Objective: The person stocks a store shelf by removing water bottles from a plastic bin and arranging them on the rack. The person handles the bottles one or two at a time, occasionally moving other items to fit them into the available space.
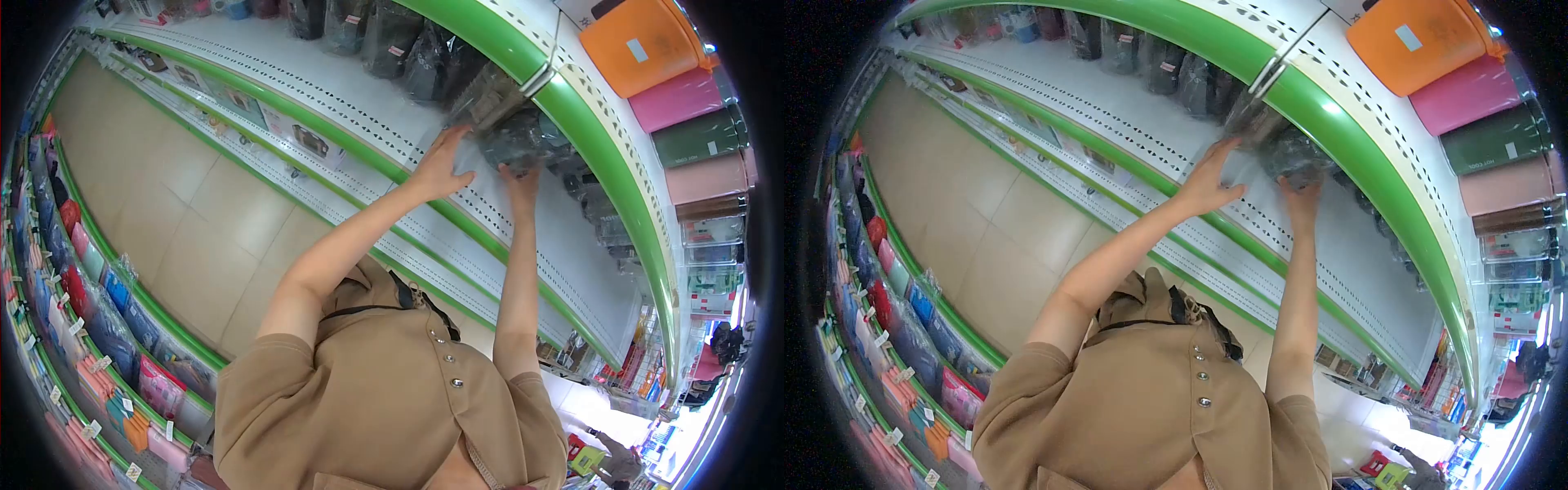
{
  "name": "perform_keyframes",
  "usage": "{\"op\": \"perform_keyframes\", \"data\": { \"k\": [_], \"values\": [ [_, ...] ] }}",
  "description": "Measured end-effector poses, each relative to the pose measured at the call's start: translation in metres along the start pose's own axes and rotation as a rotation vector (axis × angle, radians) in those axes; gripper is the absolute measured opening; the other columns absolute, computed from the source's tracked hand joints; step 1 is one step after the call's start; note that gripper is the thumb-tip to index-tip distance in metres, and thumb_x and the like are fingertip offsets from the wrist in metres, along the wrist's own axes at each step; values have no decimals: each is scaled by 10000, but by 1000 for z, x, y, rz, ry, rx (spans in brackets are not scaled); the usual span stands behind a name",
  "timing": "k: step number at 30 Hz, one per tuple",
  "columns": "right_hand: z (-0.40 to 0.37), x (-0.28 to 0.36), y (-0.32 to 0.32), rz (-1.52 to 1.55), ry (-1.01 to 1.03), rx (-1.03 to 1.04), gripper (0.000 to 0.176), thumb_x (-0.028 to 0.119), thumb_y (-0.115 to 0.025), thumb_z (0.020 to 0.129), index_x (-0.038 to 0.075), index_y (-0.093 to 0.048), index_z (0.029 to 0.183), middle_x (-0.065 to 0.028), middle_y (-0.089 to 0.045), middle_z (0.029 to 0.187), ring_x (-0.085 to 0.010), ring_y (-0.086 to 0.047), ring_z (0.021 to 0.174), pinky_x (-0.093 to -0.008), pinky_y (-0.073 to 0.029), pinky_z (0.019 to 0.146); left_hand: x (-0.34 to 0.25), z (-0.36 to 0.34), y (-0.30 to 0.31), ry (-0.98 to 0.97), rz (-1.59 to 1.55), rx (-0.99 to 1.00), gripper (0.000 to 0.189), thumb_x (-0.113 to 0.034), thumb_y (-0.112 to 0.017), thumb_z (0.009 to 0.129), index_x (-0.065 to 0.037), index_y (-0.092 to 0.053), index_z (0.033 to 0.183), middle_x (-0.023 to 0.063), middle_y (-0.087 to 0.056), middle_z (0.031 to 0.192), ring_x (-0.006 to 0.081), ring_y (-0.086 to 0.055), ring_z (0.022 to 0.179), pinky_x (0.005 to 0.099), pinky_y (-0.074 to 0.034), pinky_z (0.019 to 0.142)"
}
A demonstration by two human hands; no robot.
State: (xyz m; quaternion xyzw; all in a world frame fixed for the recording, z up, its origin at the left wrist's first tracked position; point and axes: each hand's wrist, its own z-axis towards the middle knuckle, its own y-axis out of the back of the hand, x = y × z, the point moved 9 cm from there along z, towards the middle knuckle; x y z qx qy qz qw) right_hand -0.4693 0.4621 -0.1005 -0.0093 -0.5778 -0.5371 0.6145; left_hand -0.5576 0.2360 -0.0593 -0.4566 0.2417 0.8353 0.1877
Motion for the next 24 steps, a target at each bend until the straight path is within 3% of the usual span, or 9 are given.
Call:
{"op": "perform_keyframes", "data": {
  "k": [2,4,8,9,11,13,16,19,24],
  "values": [
    [0,0,-5,-34,-50,62,977,234,-741,627,-39,-125,1335,-209,-319,1306,-284,-359,1181,-333,-285,980,7,1,-1,20,6,21,716,-195,-657,645,2,-332,1252,215,-367,1258,344,-334,1191,361,-289,992],
    [-7,8,14,-52,-87,-118,1038,281,-749,615,-61,-84,1334,-242,-279,1321,-295,-331,1208,-338,-264,997,10,2,-3,36,9,46,718,-198,-660,641,-8,-332,1252,218,-368,1254,339,-333,1193,356,-291,993],
    [-20,50,28,-18,-105,-272,1059,318,-749,602,-80,-88,1327,-270,-254,1324,-310,-319,1219,-340,-253,1005,13,4,-18,43,-9,127,698,-228,-651,655,3,-355,1243,226,-404,1231,345,-371,1168,363,-309,978],
    [-18,52,28,-200,-132,-280,1015,323,-744,609,-81,-139,1317,-263,-278,1313,-313,-334,1207,-343,-266,997,13,6,-24,18,-29,134,689,-235,-645,663,2,-362,1245,225,-418,1224,344,-392,1152,363,-321,968],
    [-11,45,29,-384,-164,-290,972,328,-739,616,-81,-191,1307,-255,-303,1301,-316,-348,1194,-346,-278,989,8,12,-35,-26,-24,152,687,-245,-644,664,5,-367,1241,231,-421,1220,347,-398,1147,366,-323,965],
    [3,34,17,-179,-110,-97,895,345,-744,615,-85,-296,1260,-231,-358,1270,-310,-374,1168,-349,-303,970,3,17,-40,-71,-18,162,686,-256,-644,666,9,-371,1237,236,-424,1217,350,-403,1142,369,-326,962],
    [7,24,23,25,-119,-62,855,350,-749,613,-78,-344,1232,-213,-404,1235,-298,-393,1148,-357,-322,952,13,27,-47,22,43,230,711,-272,-646,666,-3,-352,1254,240,-413,1228,354,-406,1139,376,-342,948],
    [11,25,24,-44,-39,-32,864,351,-750,612,-70,-336,1243,-214,-403,1234,-298,-398,1145,-355,-331,942,20,36,-38,4,112,176,718,-261,-654,665,-23,-338,1265,226,-441,1206,340,-438,1117,376,-370,923],
    [-4,23,26,-104,-154,-126,871,355,-741,624,-49,-312,1266,-197,-412,1228,-289,-441,1097,-345,-372,896,18,40,-35,-25,39,231,638,-227,-670,667,-31,-396,1209,176,-509,1135,295,-496,1062,360,-410,879]
  ]
}}
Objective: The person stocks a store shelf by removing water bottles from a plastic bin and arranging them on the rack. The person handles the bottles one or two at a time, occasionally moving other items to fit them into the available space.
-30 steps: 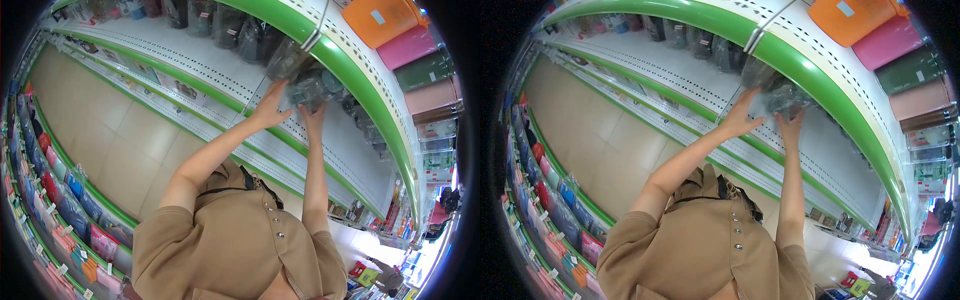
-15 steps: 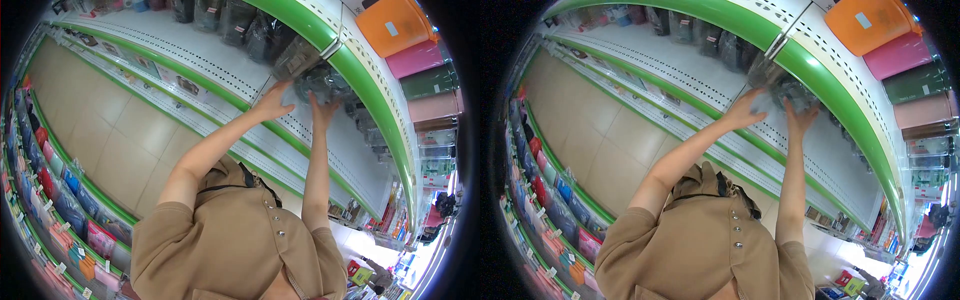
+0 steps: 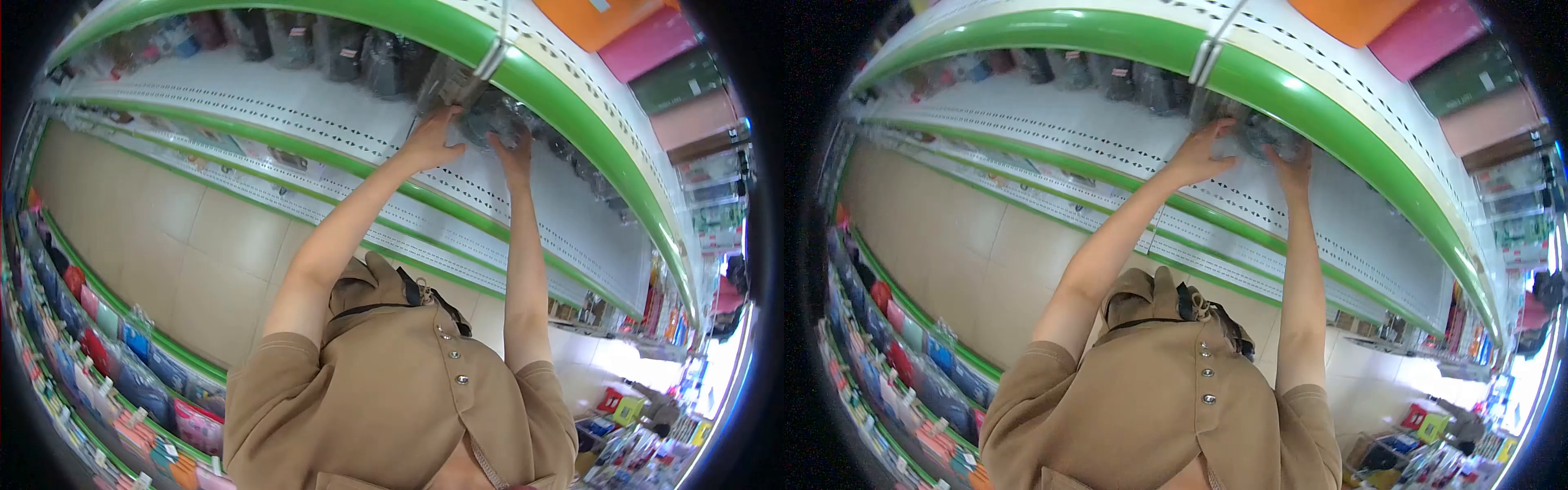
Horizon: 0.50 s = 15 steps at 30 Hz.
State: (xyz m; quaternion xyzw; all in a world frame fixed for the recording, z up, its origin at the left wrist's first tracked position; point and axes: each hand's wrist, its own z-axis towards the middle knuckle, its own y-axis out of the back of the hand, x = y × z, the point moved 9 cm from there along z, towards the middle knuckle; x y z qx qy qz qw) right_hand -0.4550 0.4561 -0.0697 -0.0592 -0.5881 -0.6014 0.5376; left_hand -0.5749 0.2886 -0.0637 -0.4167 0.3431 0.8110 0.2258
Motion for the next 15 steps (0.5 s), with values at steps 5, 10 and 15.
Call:
{"op": "perform_keyframes", "data": {
  "k": [5,10,15],
  "values": [
    [-41,18,33,59,-29,-188,797,284,-724,656,1,-313,1277,-149,-445,1200,-225,-505,980,-318,-418,791,-31,-26,8,-4,-90,-11,492,-159,-645,702,-15,-464,1137,142,-532,1082,244,-520,1024,327,-430,841],
    [-119,28,67,153,79,-379,467,53,-626,679,39,-462,1115,-115,-492,1057,-216,-515,848,-320,-427,720,-46,-67,-26,35,-290,233,343,4,-560,755,14,-481,1088,100,-546,1010,159,-540,941,286,-431,823],
    [-216,4,85,70,-107,-517,417,22,-601,678,35,-470,1074,-128,-495,1031,-218,-521,816,-318,-436,714,-25,-111,-97,172,-542,643,280,32,-530,776,22,-499,1055,82,-553,957,150,-546,900,269,-432,810]
  ]
}}
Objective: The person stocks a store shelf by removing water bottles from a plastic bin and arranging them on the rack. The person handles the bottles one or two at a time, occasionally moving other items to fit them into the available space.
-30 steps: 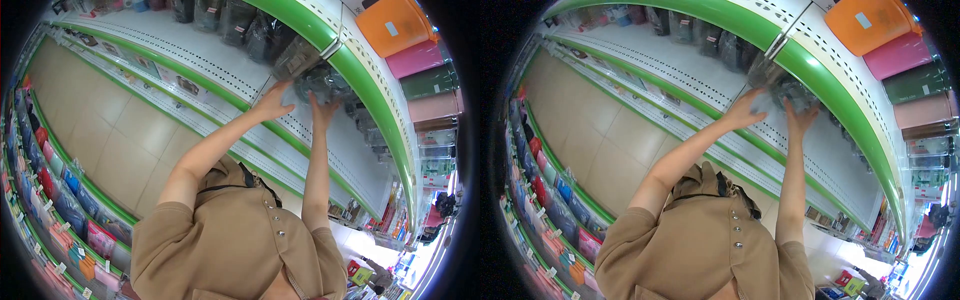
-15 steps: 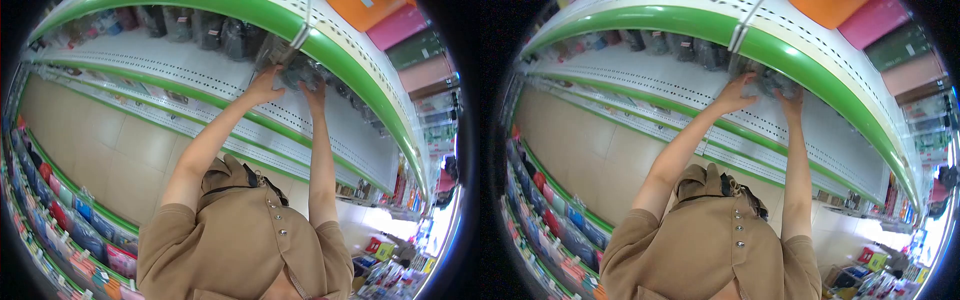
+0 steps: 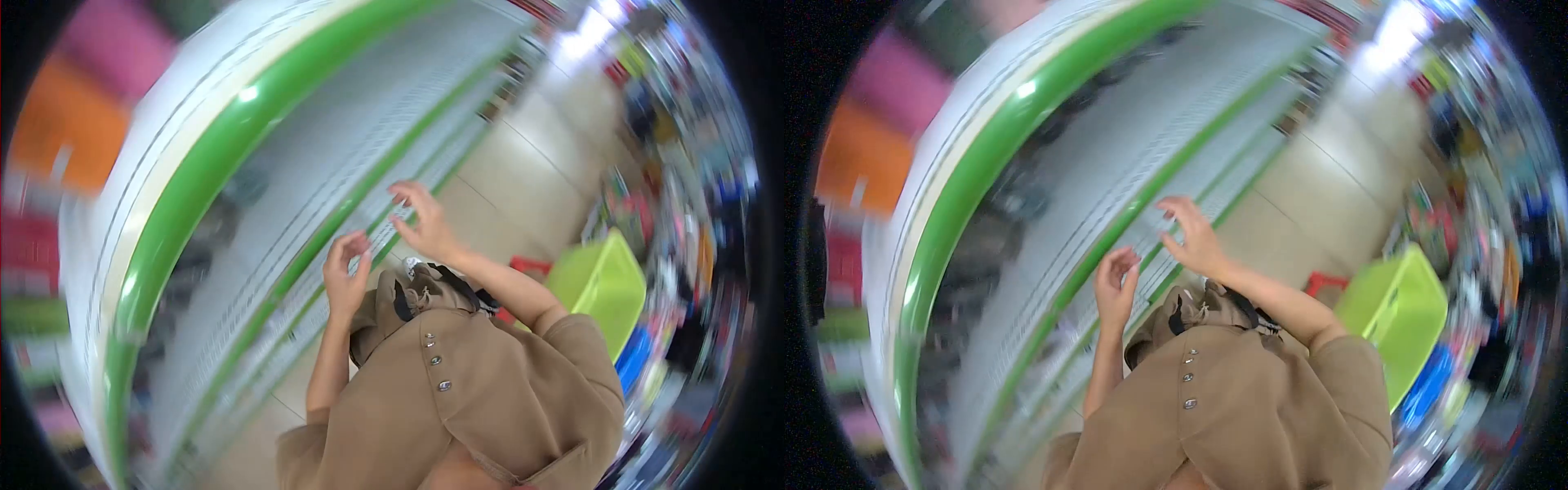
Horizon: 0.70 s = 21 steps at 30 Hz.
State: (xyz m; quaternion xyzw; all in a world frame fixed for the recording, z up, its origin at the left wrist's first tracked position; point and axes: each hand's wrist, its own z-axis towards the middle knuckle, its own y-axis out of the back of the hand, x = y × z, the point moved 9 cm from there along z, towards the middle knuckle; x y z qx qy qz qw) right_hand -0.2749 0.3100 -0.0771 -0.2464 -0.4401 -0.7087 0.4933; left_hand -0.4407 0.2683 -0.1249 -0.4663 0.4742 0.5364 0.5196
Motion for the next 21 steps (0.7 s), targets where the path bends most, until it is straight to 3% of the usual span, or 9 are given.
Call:
{"op": "perform_keyframes", "data": {
  "k": [3,5,11,14,18,21],
  "values": [
    [-54,-30,30,-97,-158,-112,408,29,-593,690,38,-469,1079,-129,-494,1022,-215,-526,780,-311,-438,717,32,3,-31,139,-44,246,260,29,-526,780,17,-514,1039,81,-565,936,144,-554,879,268,-440,797],
    [-95,-57,60,-139,-430,-188,393,21,-580,701,42,-473,1078,-127,-495,1024,-203,-538,765,-307,-446,705,41,7,-61,199,-19,418,256,33,-518,787,17,-512,1043,81,-566,933,140,-555,881,266,-440,798],
    [-250,-78,175,-239,-790,-806,368,8,-568,706,35,-484,1063,-112,-517,1006,-185,-565,718,-300,-467,653,37,0,-164,242,28,795,256,32,-518,798,4,-512,1052,64,-563,923,130,-553,876,243,-434,785],
    [-328,-72,240,-360,-811,-1071,367,30,-575,710,28,-485,1065,-103,-526,1000,-163,-569,702,-296,-467,649,27,-20,-228,257,41,917,255,22,-525,803,-2,-512,1056,61,-563,920,124,-550,878,231,-429,771],
    [-440,-102,306,-300,-915,-1370,380,53,-586,709,13,-477,1071,-120,-521,1013,-153,-570,702,-299,-465,666,22,-47,-292,227,121,989,261,-10,-508,824,2,-497,1084,70,-543,940,149,-546,878,265,-444,768],
    [-541,-128,340,-387,-1078,-1696,471,93,-623,692,4,-435,1115,-175,-484,1059,-214,-550,799,-309,-452,708,25,-66,-327,277,127,994,265,-6,-525,817,1,-500,1081,64,-554,933,135,-548,873,250,-440,754]
  ]
}}
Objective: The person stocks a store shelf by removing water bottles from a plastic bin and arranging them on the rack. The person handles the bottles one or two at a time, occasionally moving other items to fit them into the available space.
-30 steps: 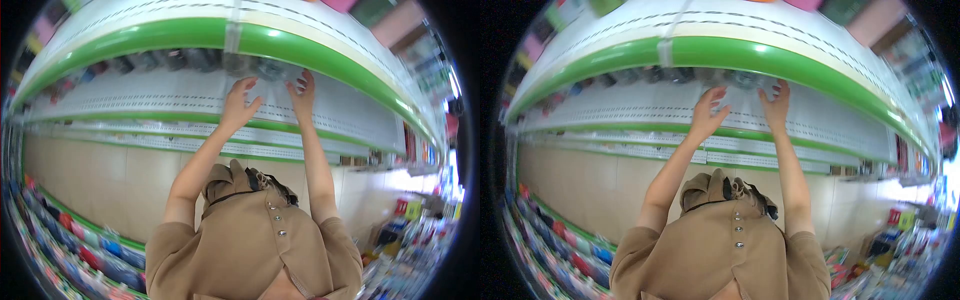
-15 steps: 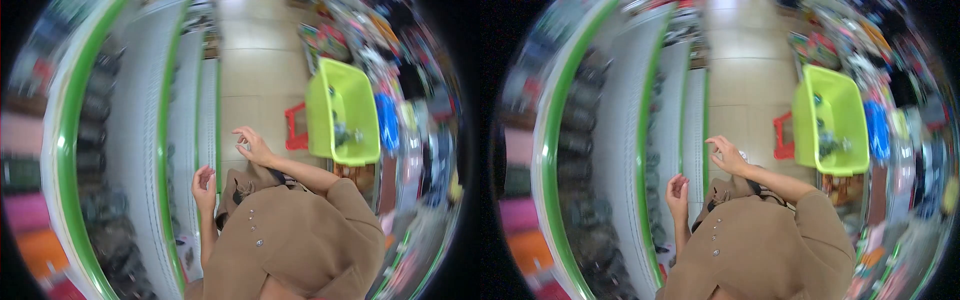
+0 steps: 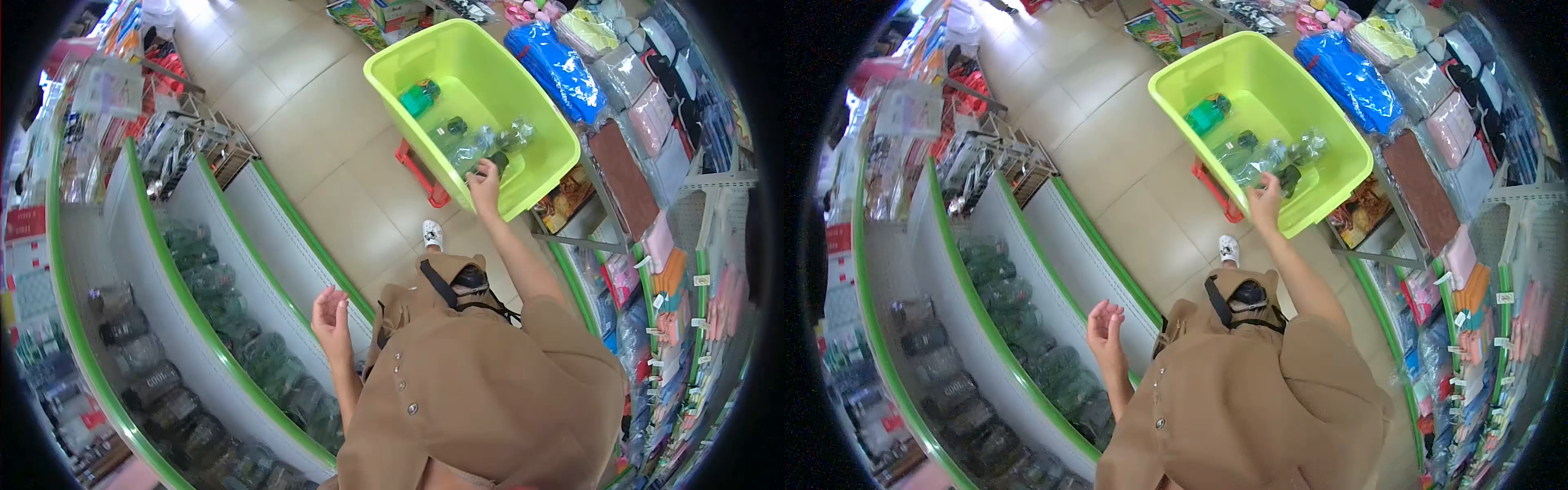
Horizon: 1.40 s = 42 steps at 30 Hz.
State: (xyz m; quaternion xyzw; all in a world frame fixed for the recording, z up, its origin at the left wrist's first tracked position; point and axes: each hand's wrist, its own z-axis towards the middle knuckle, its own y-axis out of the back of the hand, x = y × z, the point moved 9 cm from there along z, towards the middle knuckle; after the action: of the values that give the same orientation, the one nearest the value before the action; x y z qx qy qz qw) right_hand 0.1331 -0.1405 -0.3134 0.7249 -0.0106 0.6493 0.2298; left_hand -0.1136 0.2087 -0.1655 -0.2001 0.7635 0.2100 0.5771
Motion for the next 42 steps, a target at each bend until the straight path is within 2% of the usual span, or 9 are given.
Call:
{"op": "perform_keyframes", "data": {
  "k": [6,9,13,25,28,33,37,39,42],
  "values": [
    [124,-87,69,-582,-79,-349,852,334,-718,602,60,-285,1282,-251,-401,1194,-357,-346,1142,-426,-333,919,-3,37,-69,112,45,44,276,-4,-540,812,2,-502,1085,60,-568,932,120,-549,872,239,-435,753],
    [161,-91,83,-577,-302,-275,969,383,-739,559,126,-208,1328,-266,-366,1234,-369,-312,1182,-435,-329,929,-1,52,-92,152,96,83,281,-5,-540,812,3,-500,1091,60,-569,935,120,-548,874,241,-434,761],
    [199,-124,81,-691,-445,-194,980,381,-743,560,173,-181,1335,-266,-341,1255,-380,-276,1206,-454,-319,934,-7,65,-123,205,187,137,290,-4,-531,815,1,-497,1103,60,-570,937,122,-543,883,246,-430,777],
    [209,-114,84,-738,-386,-222,852,315,-748,546,145,-286,1242,-225,-345,1212,-388,-358,1096,-446,-334,917,-12,96,-201,230,297,416,307,20,-505,820,10,-465,1124,70,-551,960,148,-528,926,287,-420,839],
    [200,-88,102,-658,-314,-264,828,298,-744,547,124,-308,1230,-187,-395,1182,-369,-371,1085,-436,-345,910,-16,102,-218,208,312,483,302,27,-499,822,12,-466,1121,69,-543,974,142,-524,930,281,-416,845],
    [180,-1,144,-407,77,-218,737,226,-724,585,108,-356,1212,-152,-429,1149,-314,-420,1059,-418,-373,891,-24,117,-256,155,354,605,302,24,-503,820,15,-468,1120,73,-533,1009,142,-523,947,270,-411,847],
    [151,26,156,78,-24,-90,716,162,-685,641,94,-313,1249,-118,-419,1160,-288,-441,1061,-402,-391,892,-24,133,-299,95,364,749,371,5,-528,806,17,-440,1167,98,-521,1069,162,-499,1018,272,-398,868],
    [127,27,136,667,-254,18,694,91,-627,692,92,-265,1283,-91,-396,1198,-261,-447,1080,-394,-403,904,-23,139,-324,53,352,825,416,-4,-537,801,15,-414,1198,111,-514,1089,171,-489,1040,277,-393,878],
    [88,41,100,1084,-322,141,658,101,-571,743,110,-234,1308,-101,-366,1262,-254,-448,1099,-425,-397,917,-24,137,-352,43,186,848,467,-53,-610,750,41,-424,1168,137,-518,1082,206,-482,1050,330,-405,870]
  ]
}}
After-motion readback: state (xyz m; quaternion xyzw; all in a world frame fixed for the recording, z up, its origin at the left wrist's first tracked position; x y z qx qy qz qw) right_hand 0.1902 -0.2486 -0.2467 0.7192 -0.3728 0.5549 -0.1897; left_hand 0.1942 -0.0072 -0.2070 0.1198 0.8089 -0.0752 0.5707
